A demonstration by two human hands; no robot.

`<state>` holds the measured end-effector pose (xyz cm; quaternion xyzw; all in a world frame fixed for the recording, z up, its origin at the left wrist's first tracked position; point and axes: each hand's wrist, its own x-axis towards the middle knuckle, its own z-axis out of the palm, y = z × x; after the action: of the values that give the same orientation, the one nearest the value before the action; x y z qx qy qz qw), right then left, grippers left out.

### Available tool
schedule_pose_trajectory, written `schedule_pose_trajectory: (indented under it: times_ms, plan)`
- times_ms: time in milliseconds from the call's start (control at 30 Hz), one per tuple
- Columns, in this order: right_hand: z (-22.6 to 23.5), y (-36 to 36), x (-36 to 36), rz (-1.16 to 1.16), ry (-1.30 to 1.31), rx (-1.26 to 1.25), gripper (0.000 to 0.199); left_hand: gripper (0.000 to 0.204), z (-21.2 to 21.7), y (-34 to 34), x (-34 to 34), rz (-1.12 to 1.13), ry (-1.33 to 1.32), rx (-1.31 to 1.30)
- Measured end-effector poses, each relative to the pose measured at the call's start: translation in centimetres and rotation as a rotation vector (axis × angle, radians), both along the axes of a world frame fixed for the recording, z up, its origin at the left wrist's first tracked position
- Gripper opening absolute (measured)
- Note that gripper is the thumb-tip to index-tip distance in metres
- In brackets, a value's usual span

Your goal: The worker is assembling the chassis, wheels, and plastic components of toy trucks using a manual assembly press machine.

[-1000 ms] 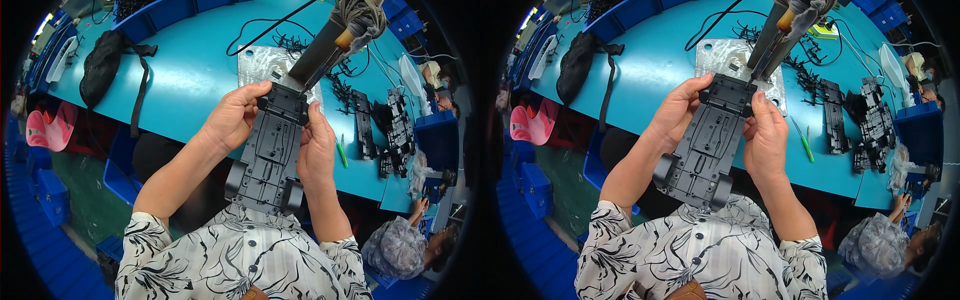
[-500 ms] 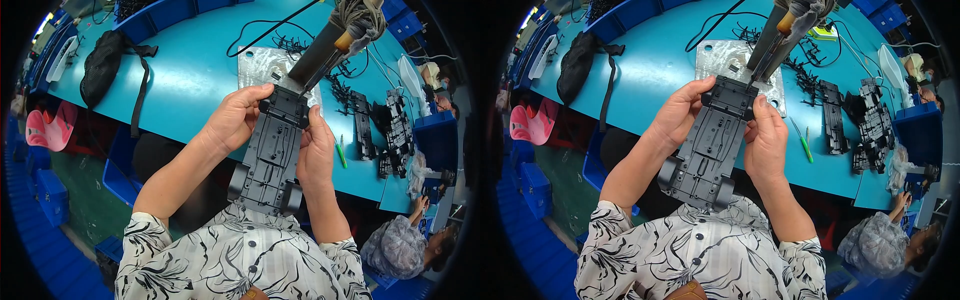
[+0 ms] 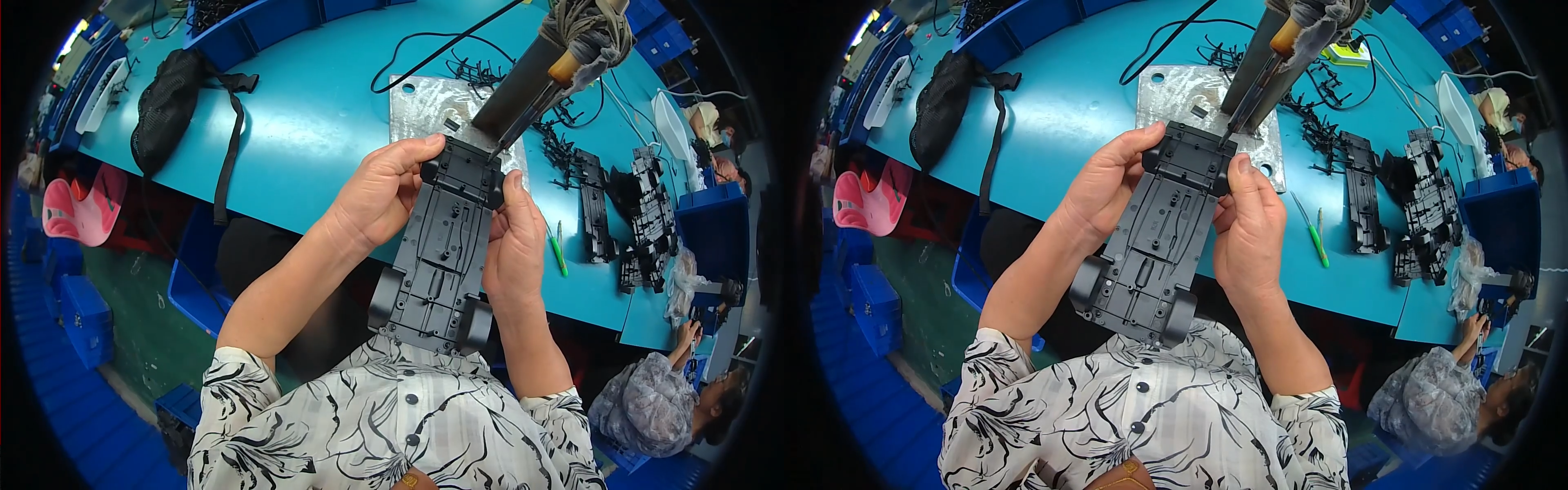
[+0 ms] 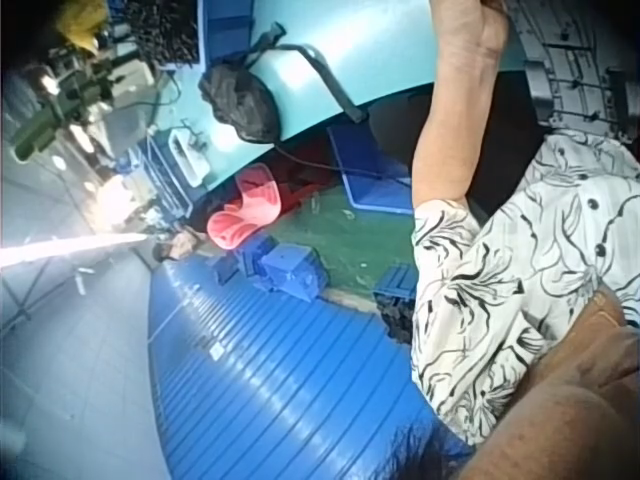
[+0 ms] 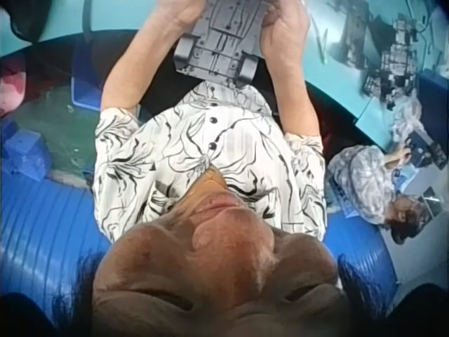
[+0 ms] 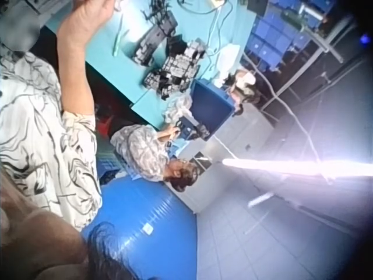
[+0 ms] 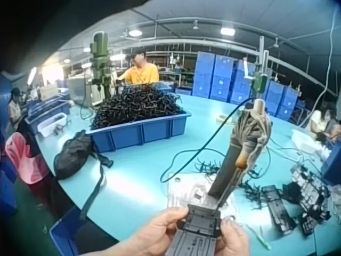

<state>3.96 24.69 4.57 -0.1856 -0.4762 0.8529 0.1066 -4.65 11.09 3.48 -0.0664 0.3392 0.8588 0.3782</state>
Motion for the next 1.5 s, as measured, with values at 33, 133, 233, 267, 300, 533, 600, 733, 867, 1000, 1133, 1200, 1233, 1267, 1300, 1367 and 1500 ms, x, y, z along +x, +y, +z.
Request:
schedule_pose_trajectory:
  times_ms: [33,133,233,267,300,533,600,733,867,1000,1133,1200,1233,1267,1300,1367,1500]
  plan:
    - [0.0,0.0,0.0,0.015,0.002,-0.01,0.032,0.016,0.0,0.0,0.0,0.0,0.004,0.002]
    - [-0.7,0.3,0.0,0.043,0.005,-0.045,0.031,0.016,-0.9,0.0,-0.2,0.032,0.054,0.002]
    - [-1.4,0.6,0.1,0.042,0.004,-0.047,0.03,0.016,-0.9,0.2,0.1,0.036,0.104,-0.051]
    - [-1.5,0.7,0.2,0.033,0.001,-0.026,0.028,0.016,-1.0,0.2,0.2,0.035,0.105,-0.051]
    - [-1.8,0.8,0.4,0.031,0.003,-0.026,0.028,0.014,-1.2,0.1,0.4,0.022,0.133,-0.074]
    - [-2.2,1.0,1.2,-0.001,-0.093,0.124,0.02,0.011,-1.2,0.1,1.2,0.008,0.29,-0.314]
    - [-2.2,1.1,1.2,0.0,-0.087,0.156,0.018,0.01,-0.8,0.4,1.9,0.037,0.314,-0.31]
    - [-2.0,0.9,1.7,-0.013,-0.073,0.186,0.012,0.009,-0.9,1.3,2.8,0.082,0.329,-0.241]
    - [-2.3,0.5,1.7,-0.073,-0.006,0.166,0.013,0.013,-1.0,2.0,3.4,0.052,0.373,-0.243]
    - [-3.0,0.2,2.2,-0.113,-0.011,0.273,0.023,0.021,-1.2,2.1,4.1,0.08,0.466,-0.317]
    - [-4.0,0.5,2.4,-0.108,-0.04,0.26,0.019,0.02,-1.3,2.3,4.5,0.066,0.449,-0.337]
    - [-3.3,1.1,2.5,-0.078,-0.042,0.238,0.017,0.015,-1.3,2.0,4.2,0.049,0.348,-0.35]
    - [-2.7,1.6,2.5,0.036,-0.095,0.23,0.013,0.015,-1.4,1.8,3.6,0.041,0.358,-0.349]
    - [-2.1,2.0,2.5,0.151,-0.147,0.219,0.013,0.01,-1.9,1.4,3.0,0.051,0.318,-0.399]
    - [-2.0,2.8,2.7,0.145,-0.139,0.215,0.013,0.01,-2.4,0.9,2.1,0.063,0.278,-0.449]
    - [-2.1,5.6,3.7,0.004,0.027,0.689,0.021,0.013,-1.9,-0.8,0.1,0.064,0.303,-0.497]
    - [-0.6,13.1,6.8,-0.448,-0.022,1.587,0.033,0.014,-0.6,-5.7,-6.0,0.255,0.411,-0.649]
